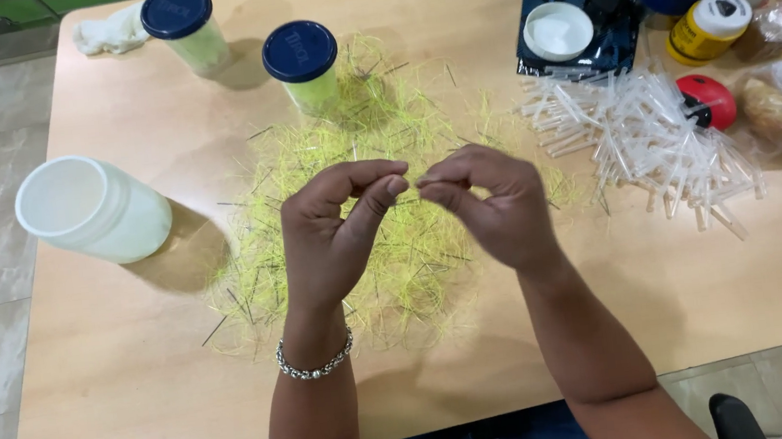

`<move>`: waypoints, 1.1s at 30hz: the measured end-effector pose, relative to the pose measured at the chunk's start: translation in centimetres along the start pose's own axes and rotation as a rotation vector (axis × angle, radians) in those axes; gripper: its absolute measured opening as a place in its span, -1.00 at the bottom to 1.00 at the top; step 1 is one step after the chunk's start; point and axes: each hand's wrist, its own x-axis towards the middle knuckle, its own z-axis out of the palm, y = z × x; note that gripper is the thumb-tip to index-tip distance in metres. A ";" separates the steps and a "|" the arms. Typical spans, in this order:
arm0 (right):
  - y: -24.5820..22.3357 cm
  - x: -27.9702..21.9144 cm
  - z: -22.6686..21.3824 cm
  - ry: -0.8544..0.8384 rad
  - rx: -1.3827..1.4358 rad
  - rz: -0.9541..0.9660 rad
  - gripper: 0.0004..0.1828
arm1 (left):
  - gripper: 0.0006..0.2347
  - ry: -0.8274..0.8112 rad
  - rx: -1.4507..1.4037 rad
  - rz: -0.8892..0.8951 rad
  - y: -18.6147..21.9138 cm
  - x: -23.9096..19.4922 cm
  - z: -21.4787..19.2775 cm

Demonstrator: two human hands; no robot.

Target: The person sits at a table and repeatedly picks up a yellow feathered object and a clear plastic tube. They insert the feathered object into the tube, then place the assembled item on the table. This process is repeated multiple times.

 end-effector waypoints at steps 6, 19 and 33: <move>1.1 -0.9 -3.9 0.228 0.055 0.014 -0.93 | -0.91 -0.020 0.190 0.078 -0.5 0.6 -1.3; -0.4 -2.8 -12.2 0.673 0.264 0.123 -0.74 | -0.94 0.084 0.899 0.383 -4.4 1.4 -7.0; -1.7 -4.5 -15.0 0.675 0.408 -0.082 -0.80 | -0.61 0.119 0.845 0.384 0.1 -0.5 -4.3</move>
